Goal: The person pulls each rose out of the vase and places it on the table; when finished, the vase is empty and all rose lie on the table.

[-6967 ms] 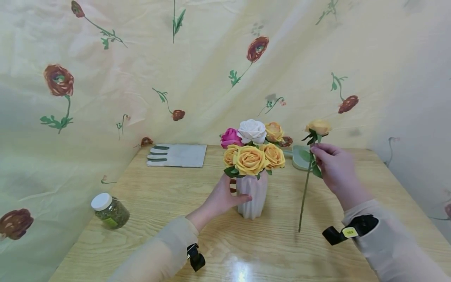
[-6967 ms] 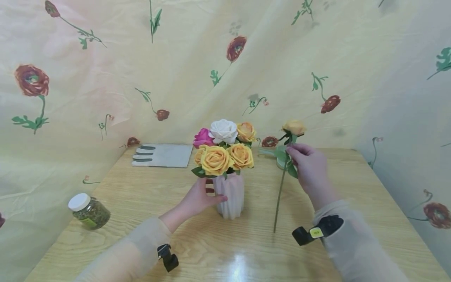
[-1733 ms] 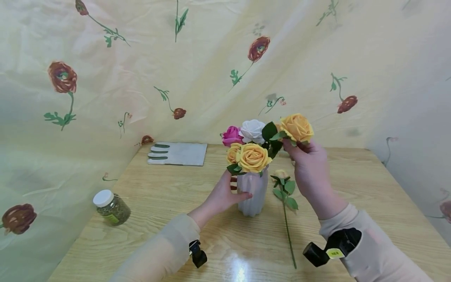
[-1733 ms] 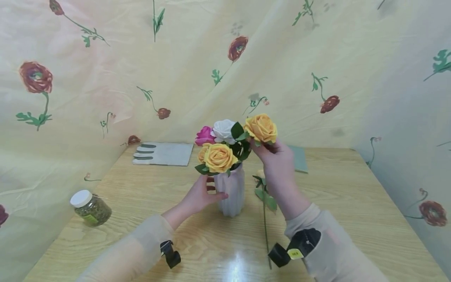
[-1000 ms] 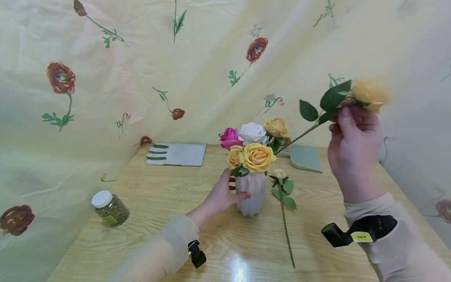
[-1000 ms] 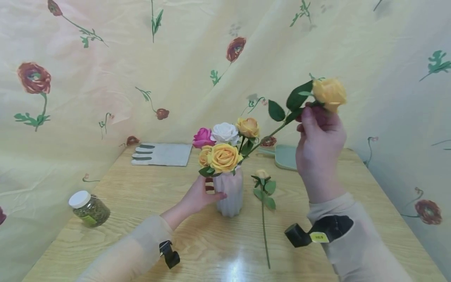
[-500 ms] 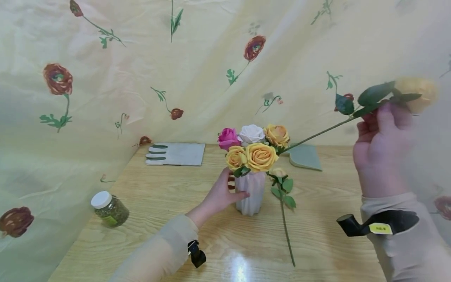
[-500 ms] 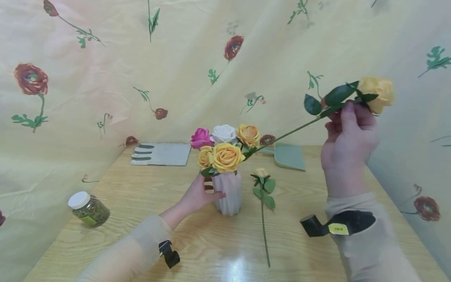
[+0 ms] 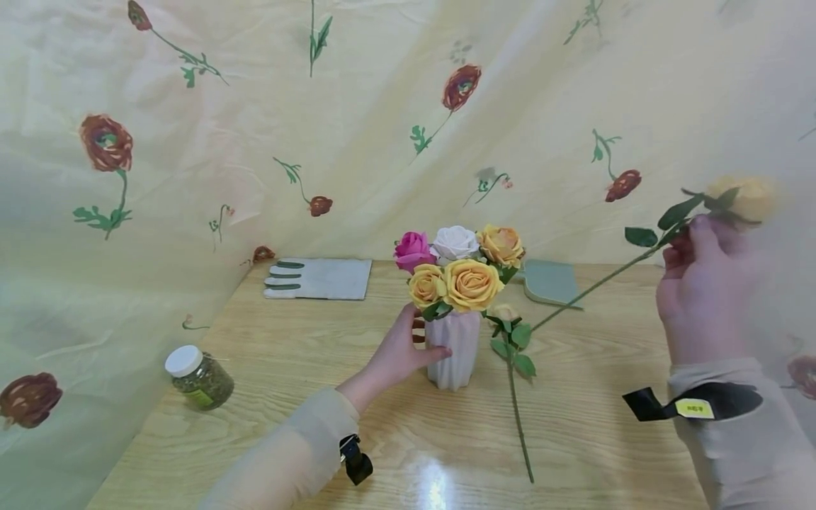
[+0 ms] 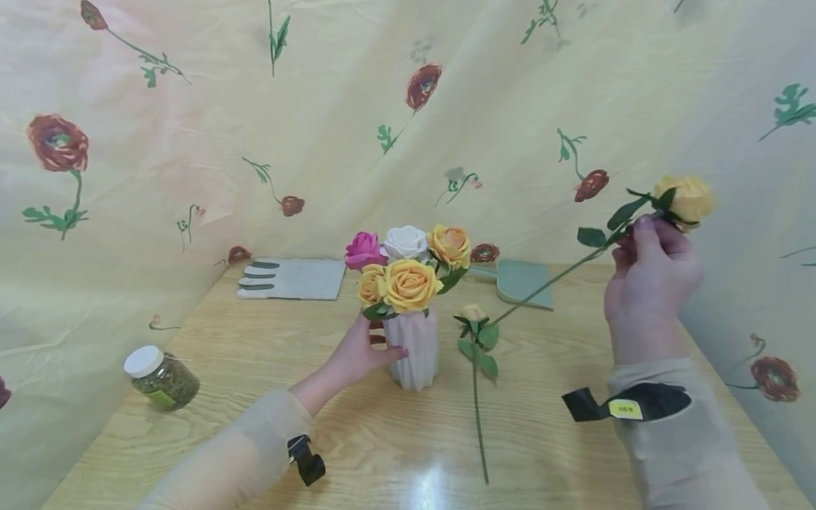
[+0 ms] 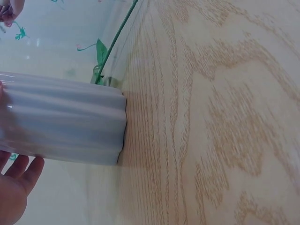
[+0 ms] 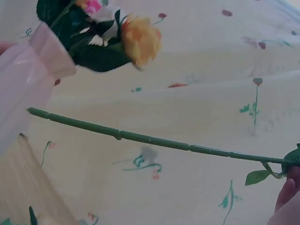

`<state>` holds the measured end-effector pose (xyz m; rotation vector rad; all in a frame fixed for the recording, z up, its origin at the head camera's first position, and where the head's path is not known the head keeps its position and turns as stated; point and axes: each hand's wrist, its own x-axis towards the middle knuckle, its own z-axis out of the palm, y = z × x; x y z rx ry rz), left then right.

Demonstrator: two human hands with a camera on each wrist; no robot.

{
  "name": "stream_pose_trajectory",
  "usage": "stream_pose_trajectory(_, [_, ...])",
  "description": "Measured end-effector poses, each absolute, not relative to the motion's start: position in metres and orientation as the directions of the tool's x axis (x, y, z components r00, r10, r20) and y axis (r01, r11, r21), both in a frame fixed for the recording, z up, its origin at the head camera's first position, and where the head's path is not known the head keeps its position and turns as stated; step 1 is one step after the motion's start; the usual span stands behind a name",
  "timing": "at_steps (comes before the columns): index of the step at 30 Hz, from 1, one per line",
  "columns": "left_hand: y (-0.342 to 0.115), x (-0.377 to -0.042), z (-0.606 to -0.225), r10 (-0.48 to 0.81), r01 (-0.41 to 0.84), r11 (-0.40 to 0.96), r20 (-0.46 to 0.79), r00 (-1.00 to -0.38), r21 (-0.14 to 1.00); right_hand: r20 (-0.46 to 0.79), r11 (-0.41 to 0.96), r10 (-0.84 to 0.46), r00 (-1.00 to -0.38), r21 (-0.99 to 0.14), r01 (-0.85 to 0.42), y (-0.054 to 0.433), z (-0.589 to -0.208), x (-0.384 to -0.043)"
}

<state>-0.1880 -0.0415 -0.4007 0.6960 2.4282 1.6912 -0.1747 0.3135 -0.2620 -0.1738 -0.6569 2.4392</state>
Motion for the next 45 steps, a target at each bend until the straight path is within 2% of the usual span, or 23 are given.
stream_pose_trajectory(5, [-0.042,-0.188,-0.402,0.421,0.305,0.279,0.169,-0.891,0.911,-0.011,-0.684,0.582,-0.813,-0.548,-0.482,0.312,-0.282,-0.180])
stream_pose_trajectory(15, [-0.042,-0.189,-0.405,0.420,0.310,0.281,0.174,-0.891,0.909,0.017,-0.622,0.532,-0.846,-0.671,-0.405,0.305,-0.317,-0.186])
stream_pose_trajectory(26, [-0.041,-0.191,-0.406,0.409,0.296,0.294,0.160,-0.898,0.909,0.018,-0.466,0.487,-0.873,-0.840,-0.277,0.300,-0.349,-0.188])
stream_pose_trajectory(31, [-0.041,-0.192,-0.407,0.407,0.287,0.303,0.149,-0.901,0.909,0.009,-0.270,0.460,-0.888,-0.951,-0.149,0.297,-0.365,-0.188])
stream_pose_trajectory(34, [-0.041,-0.192,-0.407,0.405,0.289,0.305,0.151,-0.902,0.907,0.017,-0.054,0.439,-0.898,-0.998,-0.046,0.295,-0.375,-0.188])
stream_pose_trajectory(39, [-0.041,-0.191,-0.406,0.409,0.303,0.295,0.167,-0.897,0.906,0.035,0.293,0.403,-0.914,-0.952,0.093,0.289,-0.392,-0.192])
stream_pose_trajectory(45, [-0.041,-0.191,-0.405,0.409,0.295,0.299,0.157,-0.899,0.907,0.020,0.431,0.350,-0.937,-0.891,0.142,0.279,-0.413,-0.194])
